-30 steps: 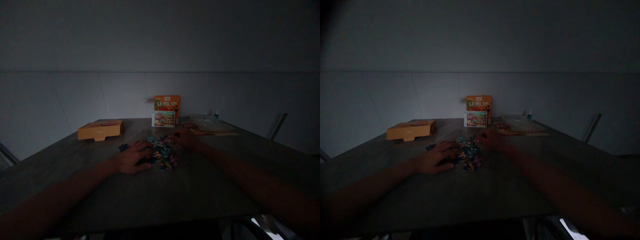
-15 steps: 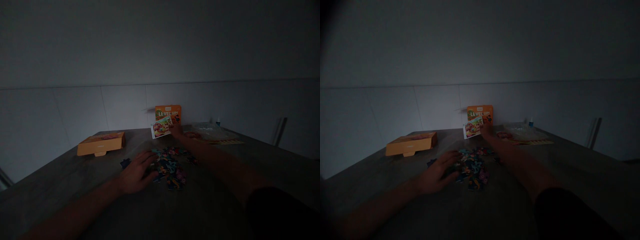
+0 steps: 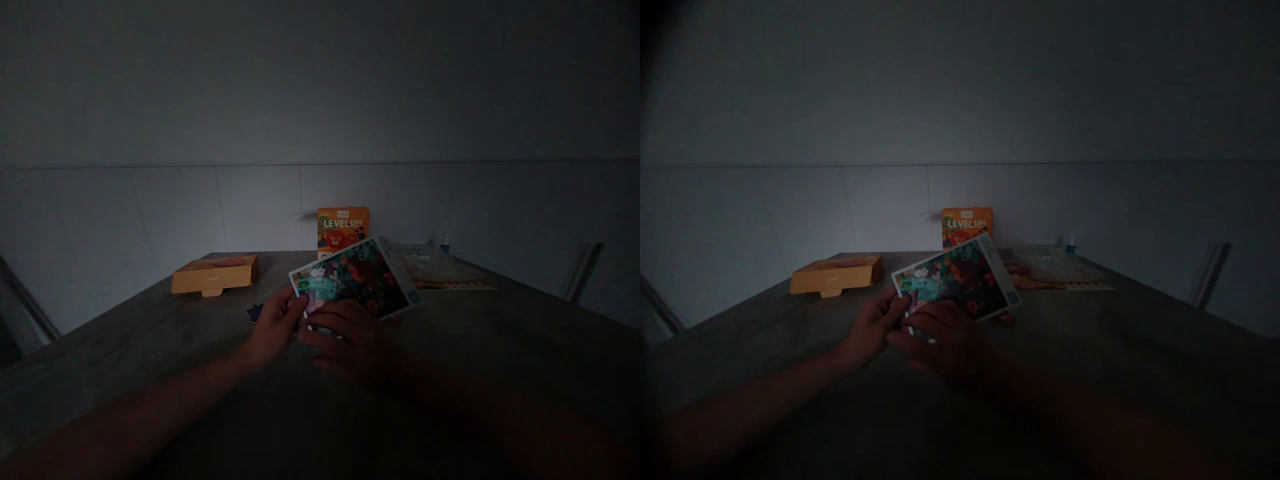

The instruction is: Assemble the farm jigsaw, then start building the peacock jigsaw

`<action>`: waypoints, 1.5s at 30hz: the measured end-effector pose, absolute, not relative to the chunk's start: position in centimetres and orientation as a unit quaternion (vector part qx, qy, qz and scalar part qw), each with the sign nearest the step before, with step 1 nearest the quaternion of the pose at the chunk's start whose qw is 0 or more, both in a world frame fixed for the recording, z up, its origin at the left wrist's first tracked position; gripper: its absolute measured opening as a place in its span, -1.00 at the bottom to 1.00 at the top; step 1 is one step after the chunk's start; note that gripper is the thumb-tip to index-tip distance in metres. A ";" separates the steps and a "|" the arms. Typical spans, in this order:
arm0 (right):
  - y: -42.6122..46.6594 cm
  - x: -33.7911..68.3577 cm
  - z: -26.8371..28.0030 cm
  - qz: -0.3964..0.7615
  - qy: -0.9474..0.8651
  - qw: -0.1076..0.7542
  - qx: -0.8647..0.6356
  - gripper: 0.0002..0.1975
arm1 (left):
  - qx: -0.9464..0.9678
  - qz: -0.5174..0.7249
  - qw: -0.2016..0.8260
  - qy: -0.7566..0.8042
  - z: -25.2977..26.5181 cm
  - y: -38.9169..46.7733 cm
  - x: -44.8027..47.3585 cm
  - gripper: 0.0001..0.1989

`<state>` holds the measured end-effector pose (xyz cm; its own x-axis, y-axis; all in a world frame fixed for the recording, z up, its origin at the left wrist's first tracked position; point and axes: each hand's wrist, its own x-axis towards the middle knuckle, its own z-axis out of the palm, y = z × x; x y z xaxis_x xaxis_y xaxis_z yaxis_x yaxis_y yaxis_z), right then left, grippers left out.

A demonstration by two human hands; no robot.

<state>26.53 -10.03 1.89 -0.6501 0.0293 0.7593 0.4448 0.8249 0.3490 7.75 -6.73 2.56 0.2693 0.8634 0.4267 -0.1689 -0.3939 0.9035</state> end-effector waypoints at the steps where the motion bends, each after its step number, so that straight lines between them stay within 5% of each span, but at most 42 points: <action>1: -9.4 26.7 1.9 -0.250 -0.866 0.411 -0.133 -0.66 | 0.634 0.548 0.472 0.275 2.6 -6.4 7.4 -0.55; 6: -6.5 27.9 1.4 -0.142 -0.752 0.534 -0.360 -0.77 | 0.569 0.647 0.397 0.318 2.5 -4.5 5.8 -0.58; 11: -5.9 28.2 1.5 0.182 -0.727 0.414 -0.516 -0.62 | 0.488 0.680 0.447 0.316 2.5 -4.4 6.1 -0.59; 15: -6.0 27.1 0.8 0.257 -0.730 0.409 -0.483 -0.66 | 0.487 0.656 0.517 0.258 2.0 -4.7 7.1 -0.49; 19: -3.5 27.2 1.8 0.235 -0.667 0.487 -0.513 -0.68 | 0.560 0.580 0.525 0.274 1.1 -4.2 7.3 -0.49; 25: 5.3 31.0 8.8 -0.050 -0.691 0.397 -0.602 -0.73 | 0.594 0.613 0.353 0.383 0.0 -2.1 6.5 -0.66; 33: 14.2 32.6 8.7 -0.118 -0.687 0.305 -0.649 -0.72 | 0.651 0.596 0.179 0.435 -1.3 -1.3 6.2 -0.64; 45: 16.5 31.8 7.0 -0.164 -0.606 0.304 -0.717 -0.60 | 0.672 0.566 0.180 0.442 -0.7 -2.3 6.6 -0.63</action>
<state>31.75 16.49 7.01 0.2128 0.7687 0.6032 0.9678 -0.0809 -0.2383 6.59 -2.26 -0.75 -0.0314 0.7980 0.6019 0.3904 -0.5446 0.7423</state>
